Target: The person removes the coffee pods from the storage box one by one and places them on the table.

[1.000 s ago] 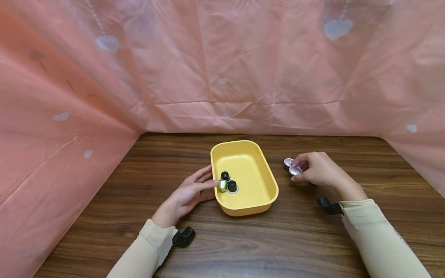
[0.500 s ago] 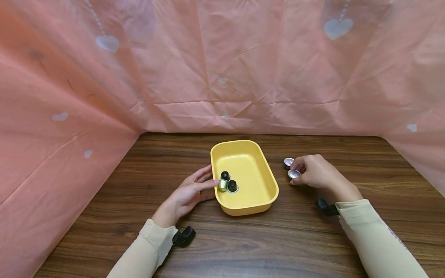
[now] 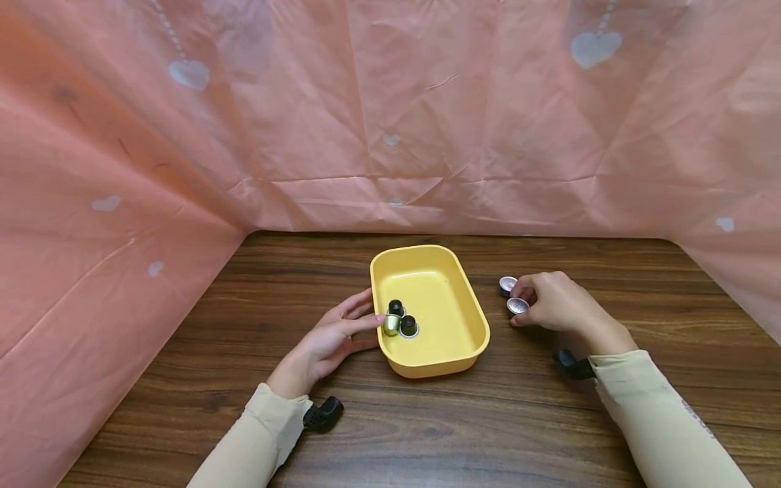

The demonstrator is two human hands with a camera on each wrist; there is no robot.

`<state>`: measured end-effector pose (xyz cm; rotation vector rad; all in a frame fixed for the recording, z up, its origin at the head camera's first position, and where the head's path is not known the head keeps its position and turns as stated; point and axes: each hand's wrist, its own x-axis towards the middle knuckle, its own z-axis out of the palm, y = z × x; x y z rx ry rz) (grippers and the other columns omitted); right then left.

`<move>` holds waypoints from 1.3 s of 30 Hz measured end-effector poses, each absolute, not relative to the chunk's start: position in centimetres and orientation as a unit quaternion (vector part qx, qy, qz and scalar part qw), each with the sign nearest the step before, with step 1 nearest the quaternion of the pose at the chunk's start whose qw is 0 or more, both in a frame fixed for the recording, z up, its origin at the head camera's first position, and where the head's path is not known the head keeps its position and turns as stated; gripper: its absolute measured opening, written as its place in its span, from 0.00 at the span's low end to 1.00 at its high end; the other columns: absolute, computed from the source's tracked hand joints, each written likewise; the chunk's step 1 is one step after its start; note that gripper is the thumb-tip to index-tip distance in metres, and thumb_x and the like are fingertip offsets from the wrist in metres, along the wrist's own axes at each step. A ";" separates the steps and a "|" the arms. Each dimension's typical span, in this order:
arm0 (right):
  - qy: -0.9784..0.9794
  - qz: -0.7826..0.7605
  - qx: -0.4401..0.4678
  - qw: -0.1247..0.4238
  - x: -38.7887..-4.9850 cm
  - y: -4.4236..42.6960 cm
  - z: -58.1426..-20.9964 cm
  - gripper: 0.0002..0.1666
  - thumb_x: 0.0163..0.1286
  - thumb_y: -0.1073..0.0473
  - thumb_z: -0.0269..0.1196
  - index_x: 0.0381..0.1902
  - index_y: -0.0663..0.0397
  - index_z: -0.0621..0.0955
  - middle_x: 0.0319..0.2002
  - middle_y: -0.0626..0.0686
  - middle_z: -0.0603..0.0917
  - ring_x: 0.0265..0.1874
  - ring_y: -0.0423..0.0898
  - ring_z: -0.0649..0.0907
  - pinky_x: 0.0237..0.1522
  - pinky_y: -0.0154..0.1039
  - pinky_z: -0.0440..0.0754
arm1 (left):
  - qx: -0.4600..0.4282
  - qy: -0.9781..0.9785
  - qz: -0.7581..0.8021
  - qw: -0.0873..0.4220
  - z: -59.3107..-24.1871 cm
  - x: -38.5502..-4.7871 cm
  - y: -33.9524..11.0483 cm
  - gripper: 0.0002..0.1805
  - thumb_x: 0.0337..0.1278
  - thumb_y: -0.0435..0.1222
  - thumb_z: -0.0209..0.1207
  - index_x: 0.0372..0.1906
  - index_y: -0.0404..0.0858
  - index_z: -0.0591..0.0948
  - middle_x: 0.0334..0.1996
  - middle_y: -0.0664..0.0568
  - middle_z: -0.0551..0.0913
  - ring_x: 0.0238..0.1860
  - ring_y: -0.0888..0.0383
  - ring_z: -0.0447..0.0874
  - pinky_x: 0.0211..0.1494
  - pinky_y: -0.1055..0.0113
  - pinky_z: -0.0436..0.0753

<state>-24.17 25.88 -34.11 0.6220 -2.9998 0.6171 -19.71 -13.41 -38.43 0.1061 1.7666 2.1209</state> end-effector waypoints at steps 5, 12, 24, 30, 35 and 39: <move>-0.961 0.195 0.196 0.010 -24.0 25.8 -33.9 0.22 0.50 0.52 0.84 0.42 0.52 0.88 0.34 0.45 0.92 0.36 0.41 0.86 0.40 0.41 0.81 | 0.043 0.625 0.757 0.187 -38.5 -19.7 -13.4 0.42 0.72 0.30 0.62 0.86 0.45 0.60 0.84 0.44 0.63 0.76 0.49 0.70 0.75 0.45 0.81; -0.958 0.217 0.186 0.024 -23.7 26.4 -33.1 0.22 0.56 0.47 0.83 0.42 0.52 0.89 0.36 0.46 0.92 0.38 0.43 0.88 0.42 0.41 0.84 | 0.045 0.625 0.757 0.186 -38.4 -19.7 -13.3 0.42 0.72 0.30 0.62 0.86 0.44 0.60 0.84 0.44 0.63 0.76 0.49 0.70 0.75 0.43 0.80; -0.941 0.298 0.108 0.118 -23.1 27.2 -31.9 0.28 0.74 0.35 0.69 0.54 0.50 0.89 0.47 0.55 0.93 0.46 0.51 0.89 0.42 0.32 0.81 | 0.039 0.625 0.757 0.188 -38.5 -19.6 -13.5 0.42 0.73 0.31 0.63 0.86 0.45 0.60 0.84 0.44 0.62 0.75 0.50 0.71 0.74 0.46 0.81; -0.925 0.348 0.067 0.135 -22.9 27.4 -31.3 0.31 0.74 0.30 0.65 0.59 0.45 0.87 0.53 0.57 0.92 0.41 0.30 0.84 0.40 0.27 0.79 | 0.042 0.625 0.756 0.189 -38.8 -19.7 -13.6 0.43 0.72 0.32 0.64 0.86 0.44 0.59 0.85 0.44 0.60 0.75 0.50 0.70 0.75 0.44 0.80; -0.913 0.383 0.039 0.137 -23.0 27.7 -31.1 0.33 0.74 0.28 0.65 0.62 0.44 0.86 0.50 0.45 0.91 0.41 0.25 0.80 0.42 0.26 0.78 | 0.051 0.626 0.755 0.188 -38.7 -19.9 -13.6 0.43 0.72 0.33 0.64 0.87 0.43 0.58 0.85 0.44 0.60 0.77 0.49 0.69 0.75 0.45 0.80; -0.885 0.446 0.030 0.131 -23.2 27.9 -31.1 0.32 0.77 0.33 0.64 0.63 0.50 0.85 0.38 0.25 0.87 0.37 0.23 0.83 0.41 0.22 0.81 | 0.051 0.626 0.755 0.188 -38.7 -19.8 -13.5 0.43 0.72 0.34 0.65 0.86 0.43 0.59 0.86 0.43 0.60 0.77 0.48 0.69 0.75 0.45 0.80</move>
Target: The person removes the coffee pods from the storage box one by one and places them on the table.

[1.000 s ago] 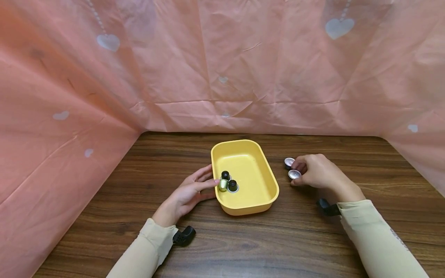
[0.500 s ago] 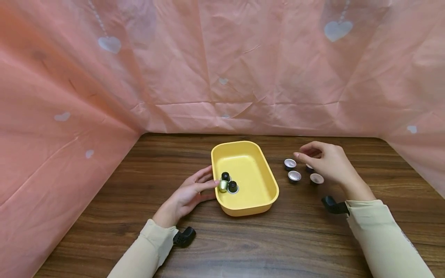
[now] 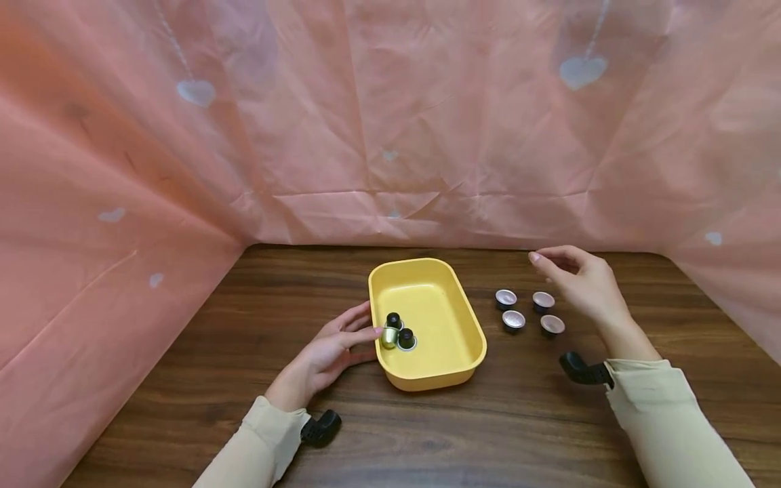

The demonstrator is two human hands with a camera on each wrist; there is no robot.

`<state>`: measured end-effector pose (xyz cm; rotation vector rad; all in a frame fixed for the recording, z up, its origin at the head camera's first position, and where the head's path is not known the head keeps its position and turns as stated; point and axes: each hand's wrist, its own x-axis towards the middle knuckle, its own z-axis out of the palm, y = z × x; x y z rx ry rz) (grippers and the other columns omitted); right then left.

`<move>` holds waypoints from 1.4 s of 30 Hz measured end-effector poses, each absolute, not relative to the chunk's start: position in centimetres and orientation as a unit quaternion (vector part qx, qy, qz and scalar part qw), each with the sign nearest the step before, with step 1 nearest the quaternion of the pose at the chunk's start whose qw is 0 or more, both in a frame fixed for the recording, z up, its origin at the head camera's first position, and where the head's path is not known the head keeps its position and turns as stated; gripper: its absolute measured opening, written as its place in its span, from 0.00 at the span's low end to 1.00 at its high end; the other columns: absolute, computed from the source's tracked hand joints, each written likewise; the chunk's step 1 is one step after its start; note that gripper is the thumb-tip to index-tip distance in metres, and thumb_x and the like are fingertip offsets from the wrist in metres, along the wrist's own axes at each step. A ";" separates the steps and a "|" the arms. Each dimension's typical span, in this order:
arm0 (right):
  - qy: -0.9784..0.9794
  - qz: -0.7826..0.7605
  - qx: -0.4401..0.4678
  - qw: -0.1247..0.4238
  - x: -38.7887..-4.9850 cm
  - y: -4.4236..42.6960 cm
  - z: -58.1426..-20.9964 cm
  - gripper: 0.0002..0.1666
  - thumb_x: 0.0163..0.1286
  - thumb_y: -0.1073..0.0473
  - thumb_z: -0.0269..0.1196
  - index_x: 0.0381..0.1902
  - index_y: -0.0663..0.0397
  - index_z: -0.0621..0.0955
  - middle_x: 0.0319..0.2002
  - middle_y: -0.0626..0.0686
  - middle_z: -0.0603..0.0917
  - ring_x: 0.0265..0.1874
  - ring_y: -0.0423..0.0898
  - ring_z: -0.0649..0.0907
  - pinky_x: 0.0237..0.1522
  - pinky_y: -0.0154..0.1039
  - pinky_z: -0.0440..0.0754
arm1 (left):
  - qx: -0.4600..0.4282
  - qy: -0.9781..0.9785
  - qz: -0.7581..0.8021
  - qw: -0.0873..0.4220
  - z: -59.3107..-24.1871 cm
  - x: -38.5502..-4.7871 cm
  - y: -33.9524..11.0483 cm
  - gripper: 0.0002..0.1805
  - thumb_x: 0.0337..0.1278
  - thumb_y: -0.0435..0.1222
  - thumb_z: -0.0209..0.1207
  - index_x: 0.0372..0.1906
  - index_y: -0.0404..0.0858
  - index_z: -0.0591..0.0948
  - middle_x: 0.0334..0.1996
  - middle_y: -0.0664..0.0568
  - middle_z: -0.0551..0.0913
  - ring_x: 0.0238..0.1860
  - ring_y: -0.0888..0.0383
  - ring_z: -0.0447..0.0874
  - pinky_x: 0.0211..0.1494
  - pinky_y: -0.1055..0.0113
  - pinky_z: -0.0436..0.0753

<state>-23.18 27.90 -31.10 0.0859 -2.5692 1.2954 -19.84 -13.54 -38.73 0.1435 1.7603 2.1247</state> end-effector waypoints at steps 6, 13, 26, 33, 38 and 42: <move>-0.813 0.572 0.043 0.097 -23.4 28.0 -31.0 0.17 0.80 0.40 0.64 0.54 0.41 0.83 0.36 0.24 0.90 0.38 0.26 0.89 0.46 0.20 0.83 | 0.052 0.625 0.755 0.190 -38.7 -19.6 -13.4 0.44 0.72 0.35 0.66 0.86 0.43 0.59 0.86 0.43 0.59 0.77 0.48 0.69 0.74 0.47 0.82; -0.685 0.721 0.089 0.051 -23.3 28.0 -30.5 0.06 0.80 0.51 0.66 0.48 0.42 0.88 0.41 0.41 0.95 0.41 0.35 0.93 0.48 0.26 0.89 | 0.052 0.629 0.753 0.185 -38.6 -19.8 -13.5 0.43 0.72 0.35 0.66 0.86 0.43 0.60 0.86 0.43 0.59 0.77 0.48 0.70 0.74 0.45 0.82; -0.559 0.814 0.155 -0.017 -23.4 26.6 -29.8 0.13 0.85 0.62 0.57 0.50 0.54 0.89 0.46 0.52 0.95 0.49 0.44 0.93 0.54 0.36 0.91 | 0.060 0.627 0.755 0.184 -38.6 -19.7 -13.6 0.43 0.72 0.34 0.65 0.86 0.41 0.59 0.85 0.41 0.59 0.77 0.48 0.69 0.74 0.44 0.81; -0.535 0.831 0.150 -0.019 -24.1 24.2 -29.0 0.11 0.84 0.62 0.60 0.47 0.55 0.90 0.45 0.52 0.95 0.48 0.45 0.94 0.54 0.36 0.91 | 0.058 0.630 0.754 0.177 -38.4 -19.8 -13.9 0.44 0.72 0.34 0.66 0.86 0.42 0.59 0.86 0.41 0.58 0.78 0.47 0.68 0.74 0.44 0.81; -0.533 0.833 0.147 -0.022 -24.6 22.0 -28.5 0.11 0.83 0.61 0.61 0.46 0.54 0.90 0.44 0.51 0.95 0.48 0.45 0.93 0.55 0.36 0.91 | 0.055 0.628 0.756 0.176 -38.3 -19.9 -13.8 0.44 0.71 0.34 0.66 0.86 0.43 0.60 0.86 0.43 0.59 0.77 0.48 0.69 0.74 0.44 0.81; -0.538 0.831 0.138 -0.033 -25.1 20.4 -28.6 0.10 0.83 0.59 0.61 0.46 0.53 0.89 0.43 0.51 0.95 0.47 0.44 0.93 0.55 0.35 0.91 | 0.054 0.625 0.758 0.177 -38.3 -19.9 -13.8 0.43 0.71 0.34 0.66 0.86 0.43 0.60 0.85 0.43 0.60 0.76 0.49 0.70 0.74 0.45 0.81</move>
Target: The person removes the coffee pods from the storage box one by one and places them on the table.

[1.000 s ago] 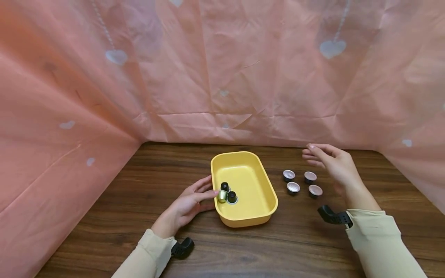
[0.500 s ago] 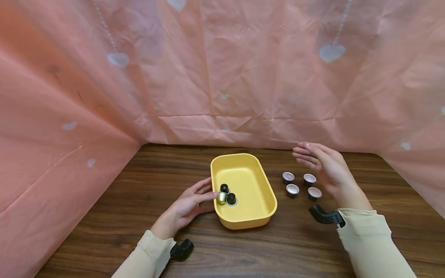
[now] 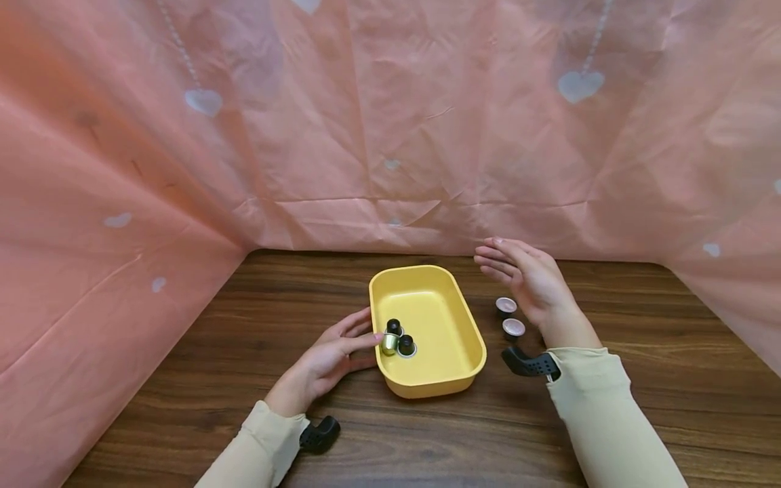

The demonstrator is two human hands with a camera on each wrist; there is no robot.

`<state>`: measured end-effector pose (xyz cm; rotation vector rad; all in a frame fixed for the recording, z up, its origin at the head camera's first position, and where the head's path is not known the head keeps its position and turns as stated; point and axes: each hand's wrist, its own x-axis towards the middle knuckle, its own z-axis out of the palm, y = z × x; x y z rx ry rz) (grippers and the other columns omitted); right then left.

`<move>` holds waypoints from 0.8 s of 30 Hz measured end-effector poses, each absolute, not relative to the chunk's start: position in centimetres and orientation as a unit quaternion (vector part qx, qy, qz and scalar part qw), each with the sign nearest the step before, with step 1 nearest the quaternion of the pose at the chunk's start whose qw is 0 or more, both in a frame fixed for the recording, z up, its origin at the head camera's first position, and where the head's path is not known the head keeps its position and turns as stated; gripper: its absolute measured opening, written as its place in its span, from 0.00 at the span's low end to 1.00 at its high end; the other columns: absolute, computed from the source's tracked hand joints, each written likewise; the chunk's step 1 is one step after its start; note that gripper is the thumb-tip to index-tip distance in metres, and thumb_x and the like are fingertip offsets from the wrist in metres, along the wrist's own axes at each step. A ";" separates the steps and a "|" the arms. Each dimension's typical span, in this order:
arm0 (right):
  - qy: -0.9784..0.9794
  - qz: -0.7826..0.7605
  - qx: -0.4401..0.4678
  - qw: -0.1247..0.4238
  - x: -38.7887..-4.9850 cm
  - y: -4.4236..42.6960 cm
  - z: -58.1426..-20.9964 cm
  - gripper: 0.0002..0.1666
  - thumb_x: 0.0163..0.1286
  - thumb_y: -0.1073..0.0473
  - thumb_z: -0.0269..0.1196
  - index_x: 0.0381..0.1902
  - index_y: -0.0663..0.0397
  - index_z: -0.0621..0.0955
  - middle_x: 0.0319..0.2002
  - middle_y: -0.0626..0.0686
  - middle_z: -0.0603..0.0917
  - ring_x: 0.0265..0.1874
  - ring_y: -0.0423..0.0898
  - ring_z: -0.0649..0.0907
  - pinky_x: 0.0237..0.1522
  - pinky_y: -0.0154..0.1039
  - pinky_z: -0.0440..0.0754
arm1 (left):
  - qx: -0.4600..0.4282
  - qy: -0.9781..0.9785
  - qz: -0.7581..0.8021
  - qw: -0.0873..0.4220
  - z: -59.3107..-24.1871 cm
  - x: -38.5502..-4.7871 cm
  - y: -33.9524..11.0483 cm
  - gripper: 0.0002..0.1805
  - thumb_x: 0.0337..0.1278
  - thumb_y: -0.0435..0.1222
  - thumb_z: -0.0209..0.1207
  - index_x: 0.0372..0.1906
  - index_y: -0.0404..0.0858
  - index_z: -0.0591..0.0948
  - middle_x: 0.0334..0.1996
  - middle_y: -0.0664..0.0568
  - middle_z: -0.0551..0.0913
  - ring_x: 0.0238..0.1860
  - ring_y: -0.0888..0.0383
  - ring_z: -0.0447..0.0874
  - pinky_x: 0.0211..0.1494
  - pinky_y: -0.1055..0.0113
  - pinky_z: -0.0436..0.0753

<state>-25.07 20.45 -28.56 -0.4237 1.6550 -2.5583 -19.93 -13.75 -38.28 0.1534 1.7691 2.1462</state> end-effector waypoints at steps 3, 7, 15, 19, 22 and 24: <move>0.548 -0.825 -0.130 0.038 -25.3 19.5 -28.7 0.09 0.83 0.58 0.62 0.46 0.53 0.89 0.42 0.50 0.95 0.46 0.43 0.93 0.54 0.35 0.91 | 0.058 0.624 0.758 0.179 -38.2 -20.0 -13.7 0.43 0.72 0.33 0.65 0.86 0.42 0.59 0.86 0.42 0.59 0.76 0.50 0.70 0.75 0.44 0.80; 0.569 -0.812 -0.123 0.044 -25.5 18.5 -28.8 0.08 0.82 0.58 0.63 0.49 0.54 0.87 0.42 0.48 0.94 0.45 0.42 0.93 0.57 0.35 0.90 | 0.061 0.627 0.756 0.180 -38.1 -20.0 -13.7 0.43 0.72 0.33 0.65 0.86 0.42 0.59 0.86 0.42 0.58 0.77 0.49 0.68 0.76 0.43 0.79; 0.608 -0.784 -0.120 0.039 -25.6 16.2 -29.0 0.20 0.78 0.60 0.68 0.62 0.63 0.81 0.44 0.45 0.94 0.49 0.41 0.92 0.61 0.35 0.89 | 0.060 0.626 0.757 0.177 -38.2 -19.9 -13.6 0.43 0.72 0.32 0.64 0.86 0.42 0.60 0.86 0.42 0.59 0.78 0.48 0.67 0.76 0.43 0.79; 0.624 -0.771 -0.125 0.043 -25.8 15.2 -29.2 0.21 0.78 0.60 0.68 0.63 0.63 0.80 0.45 0.45 0.94 0.49 0.40 0.92 0.60 0.34 0.89 | 0.055 0.627 0.757 0.176 -38.2 -19.8 -13.6 0.43 0.72 0.33 0.64 0.86 0.43 0.60 0.86 0.42 0.59 0.77 0.49 0.68 0.76 0.43 0.80; 0.628 -0.766 -0.129 0.045 -25.9 14.5 -29.3 0.21 0.78 0.61 0.68 0.63 0.63 0.81 0.45 0.45 0.94 0.50 0.41 0.92 0.62 0.36 0.88 | 0.051 0.627 0.758 0.175 -38.1 -19.7 -13.5 0.42 0.72 0.33 0.65 0.86 0.43 0.60 0.85 0.42 0.60 0.75 0.50 0.71 0.74 0.44 0.81; 0.629 -0.765 -0.131 0.045 -25.9 14.1 -29.4 0.21 0.77 0.62 0.68 0.64 0.65 0.80 0.45 0.46 0.93 0.50 0.42 0.92 0.62 0.37 0.88 | 0.054 0.626 0.758 0.175 -38.0 -19.7 -13.5 0.43 0.72 0.33 0.65 0.86 0.43 0.60 0.85 0.42 0.61 0.74 0.50 0.72 0.74 0.45 0.81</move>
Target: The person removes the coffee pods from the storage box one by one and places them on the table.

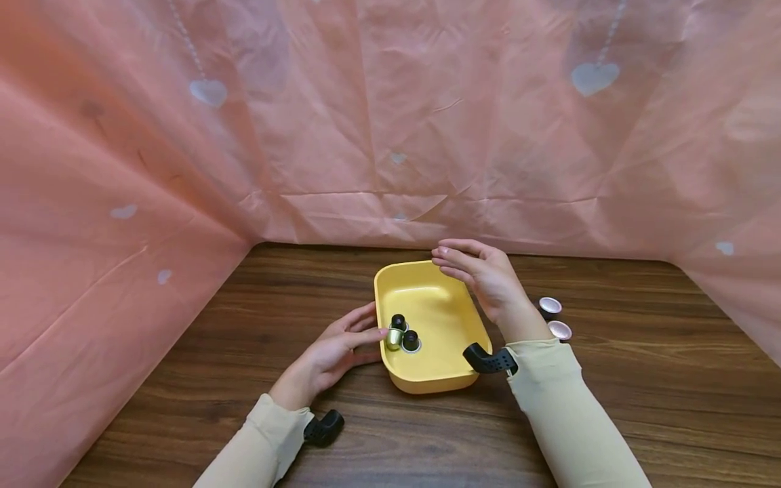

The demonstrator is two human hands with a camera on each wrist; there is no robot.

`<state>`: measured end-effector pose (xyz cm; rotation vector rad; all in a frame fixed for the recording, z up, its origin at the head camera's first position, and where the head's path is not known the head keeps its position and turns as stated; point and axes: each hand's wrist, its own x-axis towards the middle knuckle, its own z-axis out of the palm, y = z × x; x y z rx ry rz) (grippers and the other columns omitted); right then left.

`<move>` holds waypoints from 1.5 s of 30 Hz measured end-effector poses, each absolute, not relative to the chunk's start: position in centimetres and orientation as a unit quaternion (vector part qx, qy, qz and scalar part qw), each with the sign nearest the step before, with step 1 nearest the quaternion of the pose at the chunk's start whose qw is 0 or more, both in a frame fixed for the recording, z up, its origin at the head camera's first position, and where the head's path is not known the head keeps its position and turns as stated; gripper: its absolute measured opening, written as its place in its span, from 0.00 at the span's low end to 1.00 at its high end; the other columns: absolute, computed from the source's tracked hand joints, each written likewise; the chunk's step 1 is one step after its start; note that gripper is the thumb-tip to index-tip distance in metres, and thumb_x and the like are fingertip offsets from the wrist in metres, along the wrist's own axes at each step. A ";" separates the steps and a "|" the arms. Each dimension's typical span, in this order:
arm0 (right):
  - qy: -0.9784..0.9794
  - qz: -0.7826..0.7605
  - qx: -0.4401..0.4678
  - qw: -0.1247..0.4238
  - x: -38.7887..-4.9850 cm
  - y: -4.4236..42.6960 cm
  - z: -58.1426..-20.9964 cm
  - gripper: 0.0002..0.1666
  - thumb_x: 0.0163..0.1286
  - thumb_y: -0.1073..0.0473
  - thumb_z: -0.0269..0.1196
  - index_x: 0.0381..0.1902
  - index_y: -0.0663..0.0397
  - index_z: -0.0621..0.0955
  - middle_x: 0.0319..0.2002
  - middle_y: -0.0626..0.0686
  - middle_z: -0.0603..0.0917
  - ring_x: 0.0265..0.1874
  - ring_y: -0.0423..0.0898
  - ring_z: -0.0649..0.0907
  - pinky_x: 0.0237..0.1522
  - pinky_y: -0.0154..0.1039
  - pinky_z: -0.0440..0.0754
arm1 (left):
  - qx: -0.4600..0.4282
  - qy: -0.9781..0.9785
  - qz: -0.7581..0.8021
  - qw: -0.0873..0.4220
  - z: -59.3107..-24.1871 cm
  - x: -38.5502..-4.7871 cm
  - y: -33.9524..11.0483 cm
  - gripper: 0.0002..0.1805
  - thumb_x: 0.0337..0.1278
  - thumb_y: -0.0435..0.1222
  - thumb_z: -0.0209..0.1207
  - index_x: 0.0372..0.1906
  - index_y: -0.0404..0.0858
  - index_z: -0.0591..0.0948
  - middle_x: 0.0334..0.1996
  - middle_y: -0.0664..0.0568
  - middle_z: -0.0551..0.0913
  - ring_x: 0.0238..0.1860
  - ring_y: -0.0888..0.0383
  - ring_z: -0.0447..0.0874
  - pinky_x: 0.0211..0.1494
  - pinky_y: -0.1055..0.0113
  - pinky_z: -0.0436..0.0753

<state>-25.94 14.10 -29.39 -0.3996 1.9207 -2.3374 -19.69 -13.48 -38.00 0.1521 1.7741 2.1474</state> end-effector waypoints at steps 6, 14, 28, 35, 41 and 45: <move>0.634 -0.760 -0.131 0.045 -26.1 13.1 -29.5 0.25 0.78 0.63 0.67 0.67 0.71 0.78 0.44 0.46 0.93 0.49 0.43 0.92 0.60 0.37 0.89 | 0.058 0.622 0.760 0.178 -38.1 -19.6 -13.3 0.43 0.72 0.33 0.64 0.86 0.42 0.60 0.85 0.42 0.61 0.75 0.50 0.72 0.74 0.44 0.81; 0.645 -0.752 -0.133 0.032 -26.4 12.5 -29.4 0.26 0.78 0.64 0.67 0.68 0.73 0.77 0.42 0.45 0.93 0.47 0.42 0.93 0.60 0.39 0.90 | 0.058 0.623 0.760 0.176 -38.1 -19.7 -13.1 0.42 0.72 0.32 0.63 0.86 0.42 0.60 0.84 0.42 0.61 0.75 0.50 0.71 0.74 0.44 0.81; 0.745 -0.659 -0.108 0.007 -27.4 11.6 -30.3 0.26 0.72 0.55 0.74 0.63 0.63 0.85 0.41 0.41 0.92 0.45 0.39 0.90 0.63 0.43 0.88 | 0.051 0.616 0.765 0.180 -38.0 -19.5 -12.4 0.43 0.72 0.33 0.65 0.86 0.42 0.60 0.85 0.42 0.61 0.74 0.50 0.73 0.73 0.44 0.82; 0.827 -0.544 -0.140 -0.032 -27.6 10.9 -30.4 0.22 0.69 0.49 0.76 0.56 0.52 0.90 0.52 0.54 0.93 0.53 0.51 0.89 0.52 0.38 0.85 | 0.054 0.616 0.765 0.179 -38.0 -19.6 -12.2 0.43 0.72 0.32 0.64 0.86 0.41 0.59 0.85 0.41 0.61 0.73 0.50 0.73 0.74 0.44 0.82; 0.877 -0.438 -0.184 -0.069 -27.5 10.1 -31.1 0.20 0.70 0.52 0.76 0.54 0.56 0.90 0.48 0.54 0.94 0.49 0.51 0.92 0.48 0.42 0.89 | 0.056 0.617 0.763 0.183 -37.9 -19.5 -12.0 0.43 0.72 0.32 0.64 0.86 0.41 0.59 0.85 0.41 0.61 0.71 0.51 0.75 0.72 0.45 0.83; 0.891 -0.402 -0.199 -0.071 -27.4 9.5 -31.1 0.19 0.69 0.52 0.75 0.53 0.56 0.90 0.47 0.54 0.94 0.48 0.51 0.92 0.52 0.48 0.91 | 0.057 0.621 0.760 0.181 -37.8 -19.5 -12.1 0.43 0.72 0.32 0.64 0.86 0.42 0.59 0.84 0.41 0.62 0.69 0.52 0.77 0.70 0.47 0.84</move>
